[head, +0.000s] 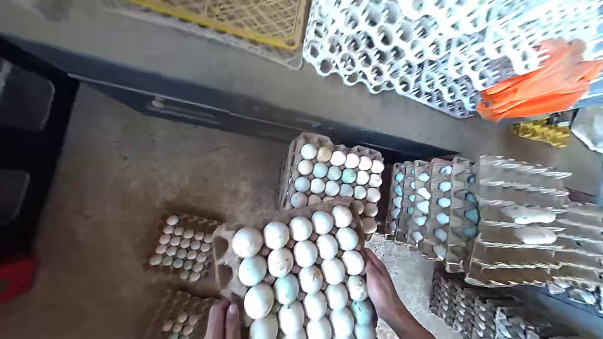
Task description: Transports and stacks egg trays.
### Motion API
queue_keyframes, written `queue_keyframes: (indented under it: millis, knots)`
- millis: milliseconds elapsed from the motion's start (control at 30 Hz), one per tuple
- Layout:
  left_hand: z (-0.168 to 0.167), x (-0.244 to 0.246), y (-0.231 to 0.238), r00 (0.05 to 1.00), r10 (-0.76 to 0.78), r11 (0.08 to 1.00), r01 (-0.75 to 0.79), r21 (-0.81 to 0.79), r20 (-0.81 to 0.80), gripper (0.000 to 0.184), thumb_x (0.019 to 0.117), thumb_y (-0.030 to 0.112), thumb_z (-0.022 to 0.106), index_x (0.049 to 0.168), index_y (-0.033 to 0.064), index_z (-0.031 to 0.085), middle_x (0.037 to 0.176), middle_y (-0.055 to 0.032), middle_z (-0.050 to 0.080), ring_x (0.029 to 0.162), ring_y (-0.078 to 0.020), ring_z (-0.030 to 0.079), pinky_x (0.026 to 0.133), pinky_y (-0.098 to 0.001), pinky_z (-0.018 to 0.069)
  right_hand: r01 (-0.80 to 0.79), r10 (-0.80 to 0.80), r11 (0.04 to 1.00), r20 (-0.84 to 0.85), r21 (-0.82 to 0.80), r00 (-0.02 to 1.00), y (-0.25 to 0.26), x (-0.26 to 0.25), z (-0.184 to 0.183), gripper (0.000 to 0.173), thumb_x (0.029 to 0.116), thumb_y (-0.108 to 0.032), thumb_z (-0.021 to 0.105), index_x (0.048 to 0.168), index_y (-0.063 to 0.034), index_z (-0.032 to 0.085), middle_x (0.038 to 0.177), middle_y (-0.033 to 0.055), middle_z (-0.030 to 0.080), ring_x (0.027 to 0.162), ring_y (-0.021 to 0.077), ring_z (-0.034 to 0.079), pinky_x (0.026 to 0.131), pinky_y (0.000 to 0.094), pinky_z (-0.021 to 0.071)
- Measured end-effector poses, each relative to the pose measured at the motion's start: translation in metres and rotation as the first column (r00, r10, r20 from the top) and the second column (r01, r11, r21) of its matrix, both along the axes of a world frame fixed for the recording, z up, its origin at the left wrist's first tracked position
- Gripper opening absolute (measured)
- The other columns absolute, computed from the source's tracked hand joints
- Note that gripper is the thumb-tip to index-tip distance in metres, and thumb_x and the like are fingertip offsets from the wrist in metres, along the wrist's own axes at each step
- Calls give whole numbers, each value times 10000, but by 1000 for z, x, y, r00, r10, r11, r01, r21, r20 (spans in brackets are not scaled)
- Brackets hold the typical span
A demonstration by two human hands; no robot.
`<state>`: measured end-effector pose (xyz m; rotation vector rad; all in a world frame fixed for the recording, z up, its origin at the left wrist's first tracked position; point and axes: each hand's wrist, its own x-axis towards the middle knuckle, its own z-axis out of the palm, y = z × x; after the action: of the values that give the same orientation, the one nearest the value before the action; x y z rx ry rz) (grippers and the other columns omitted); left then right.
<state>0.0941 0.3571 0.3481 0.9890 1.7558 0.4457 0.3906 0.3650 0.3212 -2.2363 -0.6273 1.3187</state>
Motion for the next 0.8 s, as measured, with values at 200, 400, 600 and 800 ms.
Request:
queue_keyframes:
  millis: [200, 400, 600, 800]
  knots:
    - [-32, 85, 118, 984, -176, 983, 176, 43, 2, 367, 1093, 268, 369, 1226, 8, 591, 913, -100, 627, 756, -158, 615, 690, -376, 540, 149, -156, 987, 124, 58, 980, 61, 73, -1, 477, 1099, -212, 292, 1403, 50, 550, 1393, 208, 591, 1305, 218, 554, 1129, 427, 419]
    - [-64, 136, 192, 956, -292, 956, 292, -34, -17, 363, 1118, 237, 363, 1325, -1, 542, 1070, -180, 648, 944, -252, 648, 845, -456, 526, 176, -174, 984, 207, 7, 963, 105, 109, -43, 471, 1113, -242, 304, 1382, 10, 597, 1390, 210, 602, 1330, 286, 540, 1120, 519, 396]
    - [-86, 152, 218, 924, -372, 926, 361, -113, -89, 374, 1127, 239, 342, 1341, 7, 541, 1129, -219, 653, 1033, -315, 652, 913, -511, 505, 162, -142, 986, 272, -50, 952, 113, 117, -70, 485, 1114, -238, 291, 1397, 23, 586, 1419, 225, 587, 1362, 320, 520, 1138, 534, 369]
    - [-103, 155, 224, 880, -446, 895, 431, -116, -166, 368, 1122, 218, 355, 1308, -13, 574, 1259, -252, 601, 1146, -368, 618, 982, -544, 482, 148, -139, 989, 295, -9, 945, 110, 118, -76, 478, 1110, -249, 300, 1383, 31, 575, 1401, 225, 587, 1337, 306, 534, 1129, 508, 388]
